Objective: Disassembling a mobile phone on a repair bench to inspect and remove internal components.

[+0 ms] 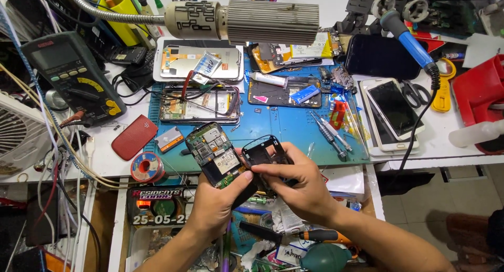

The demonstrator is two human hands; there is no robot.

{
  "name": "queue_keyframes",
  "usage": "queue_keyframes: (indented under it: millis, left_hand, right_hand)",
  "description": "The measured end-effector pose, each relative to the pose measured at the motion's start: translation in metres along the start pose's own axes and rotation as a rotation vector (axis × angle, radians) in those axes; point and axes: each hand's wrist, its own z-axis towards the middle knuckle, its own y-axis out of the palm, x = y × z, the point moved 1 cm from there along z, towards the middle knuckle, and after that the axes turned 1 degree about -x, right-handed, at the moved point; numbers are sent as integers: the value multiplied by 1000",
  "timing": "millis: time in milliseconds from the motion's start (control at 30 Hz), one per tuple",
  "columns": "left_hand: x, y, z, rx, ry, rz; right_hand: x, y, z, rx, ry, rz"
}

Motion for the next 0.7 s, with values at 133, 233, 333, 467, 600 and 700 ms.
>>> queue_keyframes:
  millis: [133,233,333,467,600,700]
  left_hand:
    - [-3,-9,1,-111,277,260]
    - [-4,-11,-1,-148,474,367]
    - [-2,-10,-7,-160,531,366]
    - [-2,-13,-9,-182,605,395]
    - [-1,-11,-13,-209,667,369]
    - [-2,-10,-13,-208,649,335]
  right_hand:
    - [12,-3,-1,-20,374,-24]
    - [1,-2,4,-16,303,85]
    - [-8,-2,3,-46,296,113]
    - [-21,-5,5,-92,305,75]
    - [-12,-9,5,-142,376,169]
    - [-2,-10,7,-90,625,390]
